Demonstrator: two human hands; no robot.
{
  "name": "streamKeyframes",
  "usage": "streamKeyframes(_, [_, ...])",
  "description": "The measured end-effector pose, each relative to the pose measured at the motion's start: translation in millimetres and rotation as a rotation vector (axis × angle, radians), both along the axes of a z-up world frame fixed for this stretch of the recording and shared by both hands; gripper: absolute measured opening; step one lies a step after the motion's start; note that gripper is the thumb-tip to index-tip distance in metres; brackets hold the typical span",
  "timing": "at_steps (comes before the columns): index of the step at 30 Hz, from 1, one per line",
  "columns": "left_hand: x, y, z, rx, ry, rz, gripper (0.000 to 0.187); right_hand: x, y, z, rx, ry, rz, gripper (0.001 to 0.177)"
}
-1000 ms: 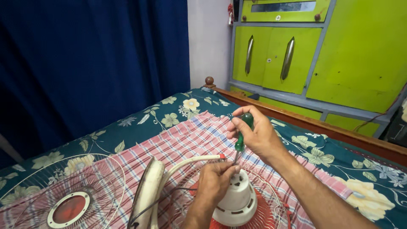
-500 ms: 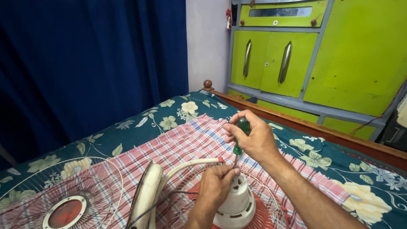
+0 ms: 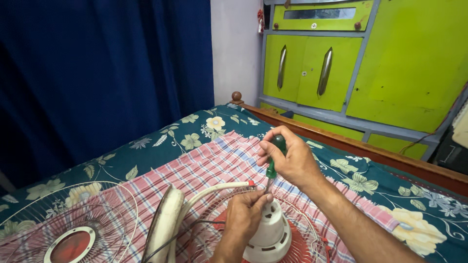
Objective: The person uses a screwdriver to tighten a screw on the central hub of a red table fan. The fan is placed on a bed with a floral sheet. The person rotates the fan to access the screw and secures it.
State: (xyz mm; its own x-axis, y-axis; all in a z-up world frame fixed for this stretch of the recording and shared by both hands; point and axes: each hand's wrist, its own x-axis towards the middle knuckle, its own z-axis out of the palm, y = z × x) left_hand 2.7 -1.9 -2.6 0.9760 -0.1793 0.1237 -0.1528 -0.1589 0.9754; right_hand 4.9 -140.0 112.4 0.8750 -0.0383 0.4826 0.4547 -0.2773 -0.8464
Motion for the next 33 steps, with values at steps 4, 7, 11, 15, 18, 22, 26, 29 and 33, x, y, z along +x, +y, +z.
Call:
streamKeyframes(4, [2, -2, -5, -0.019, -0.013, 0.012, 0.021, -1, 1, 2, -0.079, -0.015, 0.004, 0.011])
streamKeyframes(7, [3, -3, -6, -0.005, -0.025, 0.014, 0.021, 0, 0, 3, -0.065, -0.006, 0.036, 0.011])
streamKeyframes(11, [0, -2, -7, 0.004, -0.040, 0.025, 0.022, -3, -4, 1, -0.030, 0.053, 0.096, 0.012])
streamKeyframes(15, [-2, -5, -7, 0.060, -0.083, 0.069, 0.021, -6, -6, 6, -0.002, 0.106, 0.057, 0.016])
streamKeyframes(18, [-1, -4, -15, 0.049, -0.162, 0.071, 0.020, -11, -6, 6, -0.179, 0.031, -0.164, 0.024])
streamKeyframes(22, [-2, -8, -19, -0.003, -0.140, 0.115, 0.021, -12, -2, 0, -0.257, -0.130, -0.339, 0.041])
streamKeyframes(26, [-6, -6, -13, 0.025, -0.068, 0.123, 0.021, -9, -1, -10, -0.057, 0.005, -0.242, 0.034])
streamKeyframes(29, [-4, -4, -11, 0.007, -0.077, 0.095, 0.020, -11, -10, -5, -0.052, 0.081, -0.104, 0.030])
streamKeyframes(33, [-5, -8, -13, -0.035, -0.081, 0.137, 0.019, -17, -9, 7, -0.065, 0.037, -0.077, 0.034])
